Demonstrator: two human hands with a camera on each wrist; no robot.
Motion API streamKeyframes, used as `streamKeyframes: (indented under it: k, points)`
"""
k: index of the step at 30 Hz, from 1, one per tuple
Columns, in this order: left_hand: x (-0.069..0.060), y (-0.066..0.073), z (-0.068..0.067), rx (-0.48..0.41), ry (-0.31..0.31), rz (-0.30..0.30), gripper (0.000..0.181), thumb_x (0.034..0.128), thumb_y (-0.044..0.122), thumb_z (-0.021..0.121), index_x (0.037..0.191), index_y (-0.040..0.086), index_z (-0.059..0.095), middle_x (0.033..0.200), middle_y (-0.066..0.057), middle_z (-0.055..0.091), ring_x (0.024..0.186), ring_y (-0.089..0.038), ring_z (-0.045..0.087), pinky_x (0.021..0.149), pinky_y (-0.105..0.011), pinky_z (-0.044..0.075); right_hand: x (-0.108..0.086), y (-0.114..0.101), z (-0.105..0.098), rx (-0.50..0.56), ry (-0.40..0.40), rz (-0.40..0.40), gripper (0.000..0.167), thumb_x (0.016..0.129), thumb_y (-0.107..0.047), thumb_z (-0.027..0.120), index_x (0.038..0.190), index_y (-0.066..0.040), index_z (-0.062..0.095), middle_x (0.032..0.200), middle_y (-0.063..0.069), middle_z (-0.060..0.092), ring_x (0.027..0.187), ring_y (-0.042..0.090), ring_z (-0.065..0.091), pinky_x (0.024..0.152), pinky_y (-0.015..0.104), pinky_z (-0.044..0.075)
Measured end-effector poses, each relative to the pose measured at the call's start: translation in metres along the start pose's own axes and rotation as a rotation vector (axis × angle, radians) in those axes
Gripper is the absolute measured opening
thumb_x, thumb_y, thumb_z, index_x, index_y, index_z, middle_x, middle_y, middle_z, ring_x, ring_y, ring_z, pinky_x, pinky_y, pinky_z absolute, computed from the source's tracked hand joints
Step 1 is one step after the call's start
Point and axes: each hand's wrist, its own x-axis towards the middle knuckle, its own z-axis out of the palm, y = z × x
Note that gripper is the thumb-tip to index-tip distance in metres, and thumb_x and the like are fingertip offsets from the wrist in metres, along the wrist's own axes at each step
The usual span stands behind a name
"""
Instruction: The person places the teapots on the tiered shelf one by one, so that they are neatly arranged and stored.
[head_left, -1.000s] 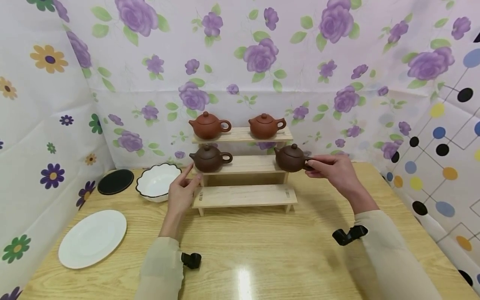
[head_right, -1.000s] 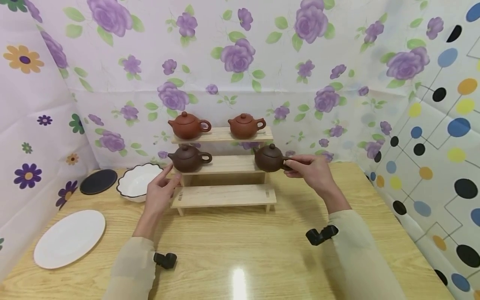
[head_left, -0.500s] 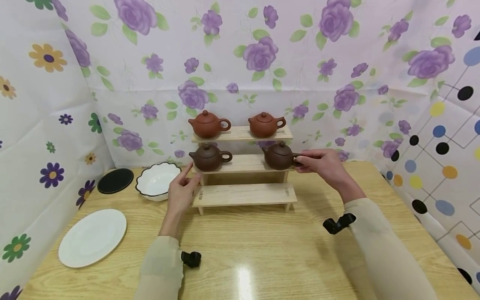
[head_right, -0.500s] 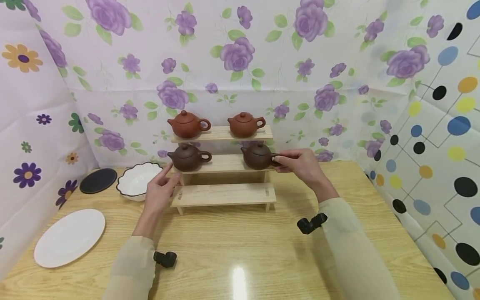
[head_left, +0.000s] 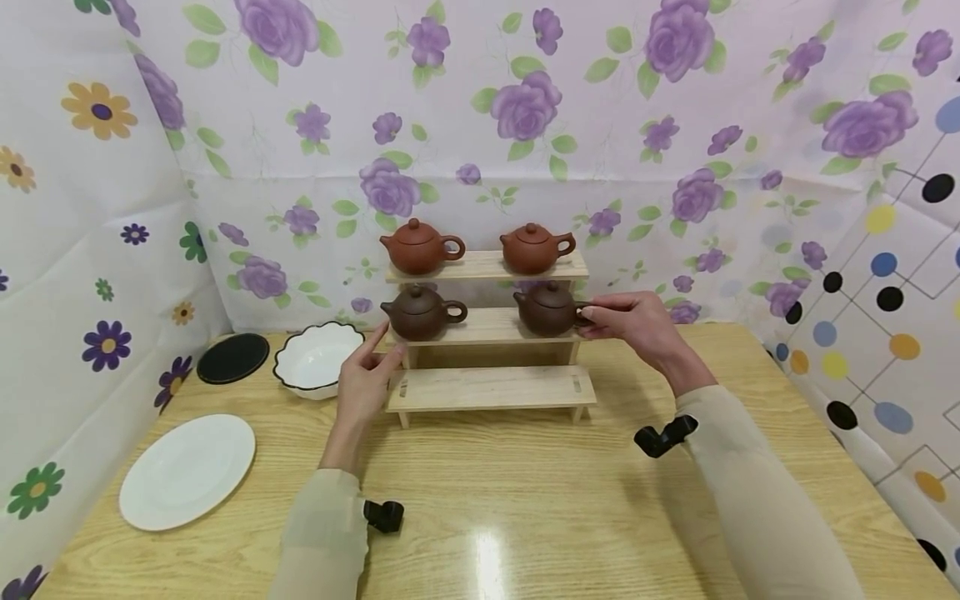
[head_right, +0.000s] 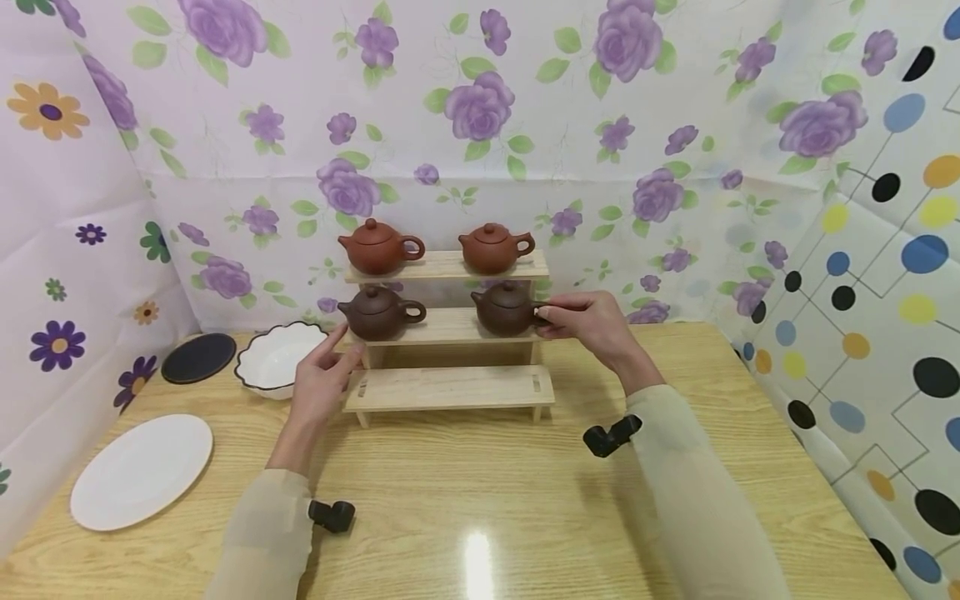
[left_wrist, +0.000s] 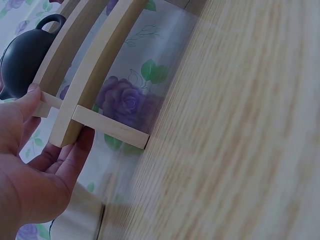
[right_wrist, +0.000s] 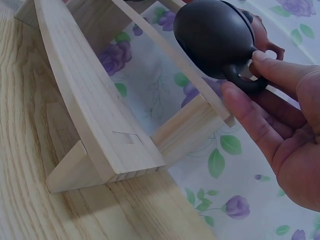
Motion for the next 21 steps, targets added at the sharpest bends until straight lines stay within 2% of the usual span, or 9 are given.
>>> streamKeyframes:
  k: [6, 15, 21]
  points:
    - [0.0, 0.003, 0.0, -0.014, -0.013, 0.001, 0.055, 0.1012, 0.037, 0.073, 0.153, 0.031, 0.058, 0.085, 0.007, 0.062, 0.066, -0.004, 0.051, 0.058, -0.021, 0.042, 0.004, -0.003, 0.003, 0.022, -0.006, 0.008, 0.044, 0.102, -0.01, 0.072, 0.133, 0.019, 0.061, 0.096, 0.007, 0.08, 0.083, 0.019, 0.081, 0.085, 0.037, 0.064]
    - [0.002, 0.003, 0.0, -0.02, -0.019, 0.001, 0.055, 0.1002, 0.037, 0.075, 0.153, 0.031, 0.058, 0.084, 0.007, 0.062, 0.066, -0.006, 0.051, 0.056, -0.022, 0.042, 0.01, -0.007, 0.003, -0.039, -0.023, 0.011, 0.042, 0.103, -0.009, 0.068, 0.135, 0.018, 0.061, 0.1, 0.004, 0.077, 0.081, 0.016, 0.08, 0.084, 0.036, 0.064]
    - [0.001, 0.002, -0.001, -0.024, -0.01, -0.002, 0.056, 0.0996, 0.036, 0.076, 0.153, 0.03, 0.059, 0.082, 0.008, 0.061, 0.065, -0.006, 0.051, 0.056, -0.021, 0.041, 0.014, -0.007, 0.006, -0.035, -0.027, 0.014, 0.041, 0.103, -0.006, 0.068, 0.134, 0.02, 0.061, 0.098, 0.002, 0.076, 0.08, 0.016, 0.08, 0.082, 0.033, 0.064]
